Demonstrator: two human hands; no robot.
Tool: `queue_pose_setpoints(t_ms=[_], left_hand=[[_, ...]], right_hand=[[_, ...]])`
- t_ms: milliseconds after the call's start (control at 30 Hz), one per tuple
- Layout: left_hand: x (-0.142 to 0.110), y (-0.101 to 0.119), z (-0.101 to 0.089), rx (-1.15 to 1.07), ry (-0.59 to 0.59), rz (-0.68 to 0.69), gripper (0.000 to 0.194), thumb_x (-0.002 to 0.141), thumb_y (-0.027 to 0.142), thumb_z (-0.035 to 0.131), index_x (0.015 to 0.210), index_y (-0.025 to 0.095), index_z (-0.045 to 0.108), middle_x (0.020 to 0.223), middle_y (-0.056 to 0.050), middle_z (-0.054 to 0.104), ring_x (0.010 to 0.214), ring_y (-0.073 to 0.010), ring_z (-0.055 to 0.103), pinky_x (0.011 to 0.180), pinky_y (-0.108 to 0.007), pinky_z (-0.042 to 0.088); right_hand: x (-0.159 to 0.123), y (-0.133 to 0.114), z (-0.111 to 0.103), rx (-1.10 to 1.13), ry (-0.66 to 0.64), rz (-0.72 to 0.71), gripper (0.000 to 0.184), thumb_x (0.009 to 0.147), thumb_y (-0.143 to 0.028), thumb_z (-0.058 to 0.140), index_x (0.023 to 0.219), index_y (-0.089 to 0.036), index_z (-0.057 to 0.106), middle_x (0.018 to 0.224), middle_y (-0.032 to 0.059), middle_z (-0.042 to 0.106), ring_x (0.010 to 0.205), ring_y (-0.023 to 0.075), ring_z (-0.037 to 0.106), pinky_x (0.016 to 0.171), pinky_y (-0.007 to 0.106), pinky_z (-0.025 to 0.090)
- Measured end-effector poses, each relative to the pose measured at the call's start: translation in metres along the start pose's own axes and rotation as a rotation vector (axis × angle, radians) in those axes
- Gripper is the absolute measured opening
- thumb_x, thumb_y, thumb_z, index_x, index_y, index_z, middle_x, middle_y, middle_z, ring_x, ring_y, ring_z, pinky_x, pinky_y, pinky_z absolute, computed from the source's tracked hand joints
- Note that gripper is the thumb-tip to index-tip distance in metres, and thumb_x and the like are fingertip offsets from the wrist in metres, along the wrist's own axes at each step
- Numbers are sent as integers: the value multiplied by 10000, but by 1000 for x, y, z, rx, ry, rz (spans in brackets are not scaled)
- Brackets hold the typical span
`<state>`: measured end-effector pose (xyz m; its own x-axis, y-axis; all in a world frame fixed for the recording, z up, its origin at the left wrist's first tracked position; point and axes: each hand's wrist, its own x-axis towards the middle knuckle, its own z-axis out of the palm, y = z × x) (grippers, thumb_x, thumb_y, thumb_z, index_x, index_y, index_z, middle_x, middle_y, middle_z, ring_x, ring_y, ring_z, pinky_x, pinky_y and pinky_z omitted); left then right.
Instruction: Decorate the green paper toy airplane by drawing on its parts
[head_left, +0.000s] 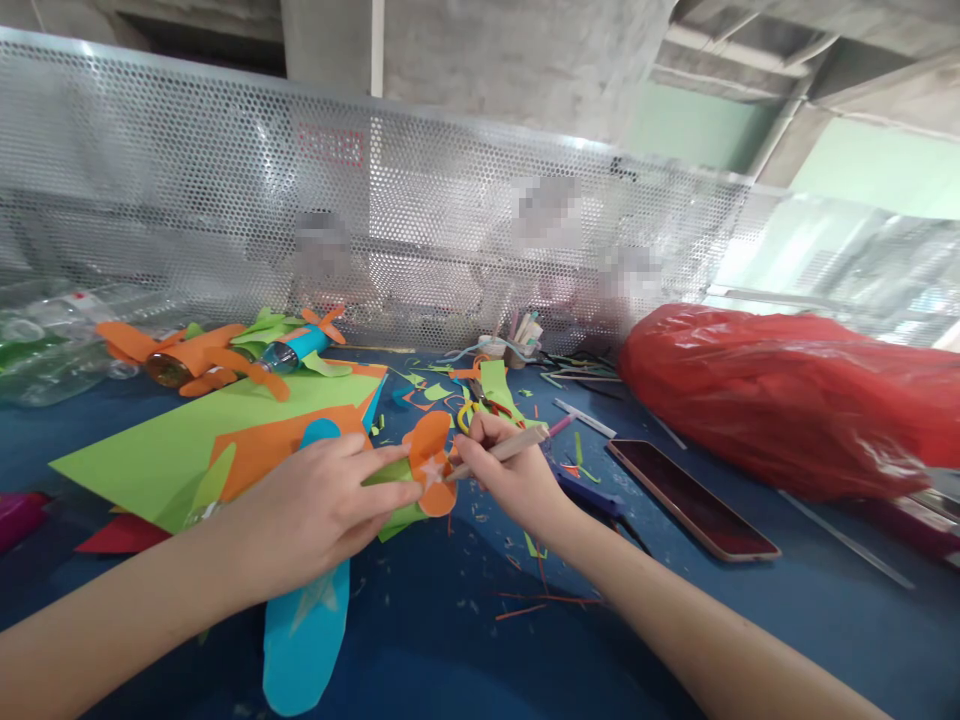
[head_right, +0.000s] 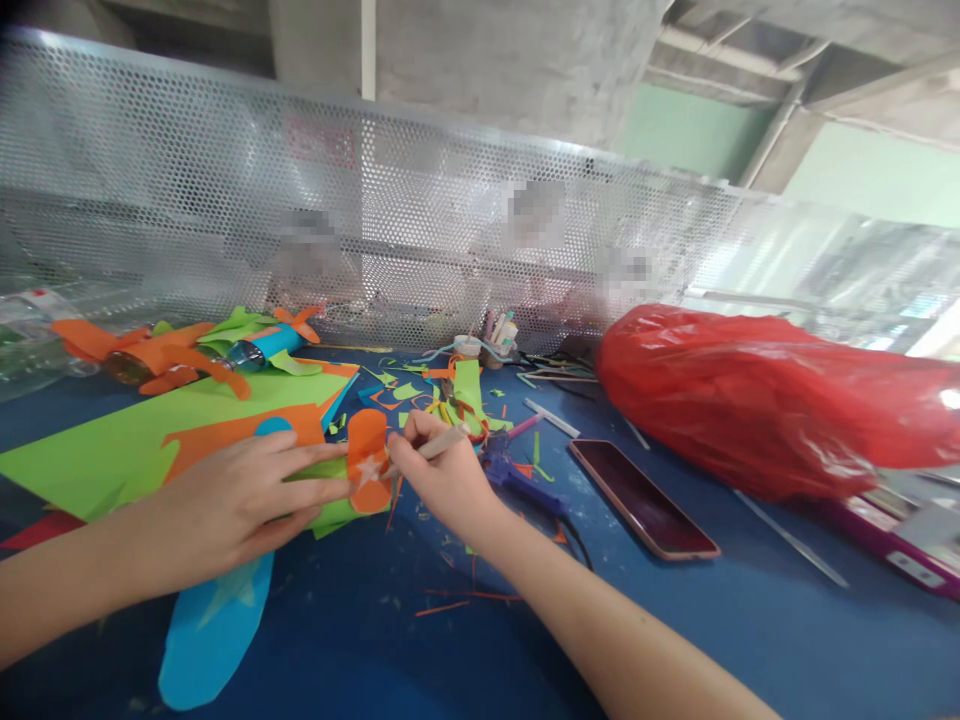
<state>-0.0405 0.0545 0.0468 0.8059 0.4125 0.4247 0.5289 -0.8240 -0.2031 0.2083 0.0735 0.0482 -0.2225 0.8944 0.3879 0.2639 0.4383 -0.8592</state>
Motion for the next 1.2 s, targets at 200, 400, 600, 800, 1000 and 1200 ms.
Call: queue_pose_setpoints(t_ms=[200, 400, 600, 800, 1000, 1200], left_hand=[[0, 0, -1, -4, -2, 0, 383, 1071, 198, 440, 1362, 308, 663, 1327, -113, 707, 932, -284, 621, 750, -397, 535], [2, 0, -4, -2, -5, 9, 376, 1074, 199, 443, 1363, 310, 656, 1318, -102, 712, 930, -277, 628, 758, -389, 535], [2, 0, -5, 13, -3, 27, 370, 1062, 188, 456, 1344, 293, 672, 1315, -117, 717, 907, -278, 637, 734, -398, 558], [1, 1, -1, 28, -9, 1, 391, 1056, 189, 457, 1365, 308, 665, 1328, -115, 709, 934, -280, 643, 744, -397, 557], [1, 1, -2, 31, 3, 19, 403, 1065, 195, 425, 1375, 304, 658, 1296, -110, 718, 918, -282, 633, 743, -400, 559], [2, 1, -2, 19, 1, 6, 372, 1071, 204, 434, 1333, 306, 678, 1282, -104, 724, 908, -270, 625, 739, -387, 549]], right_hand=[[-1, 0, 0, -5, -10, 4, 342, 877, -369, 610, 647, -269, 378, 550, -63, 404, 559, 152, 463, 564, 298, 327], [-1, 0, 0, 2, -13, 7, 343, 883, -377, 604, 650, -271, 375, 556, -68, 400, 535, 142, 425, 552, 299, 309], [-2, -1, 0, 8, -16, 8, 352, 878, -373, 619, 648, -265, 376, 561, -63, 405, 545, 141, 429, 552, 296, 320], [-2, -3, 0, -8, -16, -1, 352, 875, -368, 624, 645, -261, 380, 580, -52, 434, 544, 136, 410, 539, 292, 314], [-2, -4, 0, 0, -16, -2, 363, 866, -367, 626, 643, -263, 360, 570, -58, 406, 547, 137, 410, 545, 292, 312], [-1, -3, 0, -4, -20, -27, 355, 864, -352, 617, 636, -261, 361, 576, -63, 374, 557, 136, 399, 560, 293, 313]])
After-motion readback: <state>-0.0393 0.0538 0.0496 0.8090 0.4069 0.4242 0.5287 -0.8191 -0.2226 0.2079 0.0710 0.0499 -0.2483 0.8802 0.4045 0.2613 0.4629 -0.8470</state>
